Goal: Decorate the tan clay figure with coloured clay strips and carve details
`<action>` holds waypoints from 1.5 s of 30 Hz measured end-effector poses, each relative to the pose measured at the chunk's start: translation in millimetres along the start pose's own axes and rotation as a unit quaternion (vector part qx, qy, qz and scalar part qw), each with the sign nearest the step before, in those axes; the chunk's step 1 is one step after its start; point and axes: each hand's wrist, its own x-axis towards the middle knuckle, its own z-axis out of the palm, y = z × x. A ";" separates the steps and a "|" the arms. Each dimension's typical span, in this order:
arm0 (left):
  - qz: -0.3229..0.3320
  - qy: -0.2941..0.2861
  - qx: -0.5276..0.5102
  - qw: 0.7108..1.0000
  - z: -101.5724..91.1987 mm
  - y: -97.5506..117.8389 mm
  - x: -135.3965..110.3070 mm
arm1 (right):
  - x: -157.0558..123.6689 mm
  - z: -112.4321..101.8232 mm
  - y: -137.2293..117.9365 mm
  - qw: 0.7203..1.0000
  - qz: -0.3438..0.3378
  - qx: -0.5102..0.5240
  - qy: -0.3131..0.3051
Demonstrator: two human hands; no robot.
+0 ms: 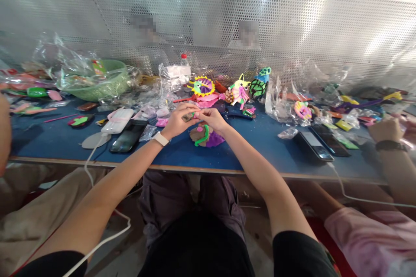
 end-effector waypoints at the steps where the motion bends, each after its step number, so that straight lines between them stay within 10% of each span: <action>1: 0.014 -0.003 -0.002 1.000 -0.3 -0.3 0.3 | -0.3 -2.0 -1.9 1.000 0.001 -0.008 0.000; 45: 0.002 -0.050 -0.025 0.998 -6.3 4.6 4.9 | -3.8 -0.3 -6.1 0.995 0.062 0.021 -0.076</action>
